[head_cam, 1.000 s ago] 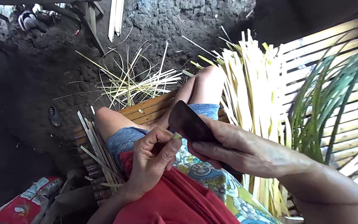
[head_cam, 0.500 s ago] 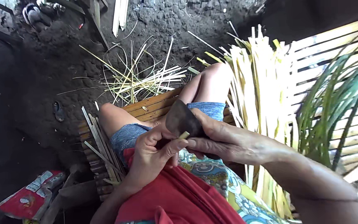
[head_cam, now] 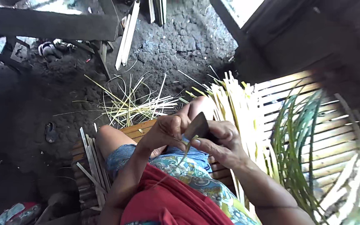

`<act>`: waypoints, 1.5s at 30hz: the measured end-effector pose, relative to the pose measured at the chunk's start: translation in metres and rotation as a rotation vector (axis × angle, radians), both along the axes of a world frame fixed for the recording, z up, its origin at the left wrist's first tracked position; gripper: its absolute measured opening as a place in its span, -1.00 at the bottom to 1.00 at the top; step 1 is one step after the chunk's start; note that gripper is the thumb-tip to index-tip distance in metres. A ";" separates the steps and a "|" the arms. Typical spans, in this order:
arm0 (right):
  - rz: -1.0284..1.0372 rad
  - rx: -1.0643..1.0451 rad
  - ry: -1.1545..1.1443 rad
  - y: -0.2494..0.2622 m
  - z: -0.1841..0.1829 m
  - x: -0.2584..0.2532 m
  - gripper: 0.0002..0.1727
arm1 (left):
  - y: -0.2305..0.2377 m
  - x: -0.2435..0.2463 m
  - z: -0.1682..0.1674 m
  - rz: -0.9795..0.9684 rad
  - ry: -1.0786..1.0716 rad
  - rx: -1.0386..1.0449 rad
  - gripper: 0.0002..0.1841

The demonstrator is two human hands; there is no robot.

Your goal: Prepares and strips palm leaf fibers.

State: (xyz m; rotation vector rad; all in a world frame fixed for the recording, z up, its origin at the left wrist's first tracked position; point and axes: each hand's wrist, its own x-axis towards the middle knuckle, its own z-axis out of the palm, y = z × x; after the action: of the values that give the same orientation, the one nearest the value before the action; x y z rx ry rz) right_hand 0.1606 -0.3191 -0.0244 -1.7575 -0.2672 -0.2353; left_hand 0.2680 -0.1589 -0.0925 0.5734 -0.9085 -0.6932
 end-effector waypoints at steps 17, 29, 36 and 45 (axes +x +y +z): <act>-0.042 -0.289 -0.138 -0.026 0.000 -0.008 -0.70 | -0.024 -0.010 0.008 0.579 0.975 0.416 -0.65; -0.150 -0.324 0.118 -0.048 -0.021 0.056 -0.62 | -0.060 -0.008 0.034 0.467 1.115 0.202 -0.50; 0.008 0.072 0.265 -0.056 0.004 0.042 -0.88 | -0.044 0.018 -0.003 0.792 1.430 0.070 -0.48; -0.321 -0.211 0.077 -0.059 -0.017 0.095 -0.67 | -0.058 -0.013 0.033 0.390 1.077 0.322 -0.43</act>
State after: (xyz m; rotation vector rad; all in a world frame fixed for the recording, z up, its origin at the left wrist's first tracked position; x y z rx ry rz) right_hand 0.2552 -0.3782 -0.0410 -2.0115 0.0502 -0.3807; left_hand 0.2554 -0.2169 -0.0596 0.5324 0.3196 -0.6638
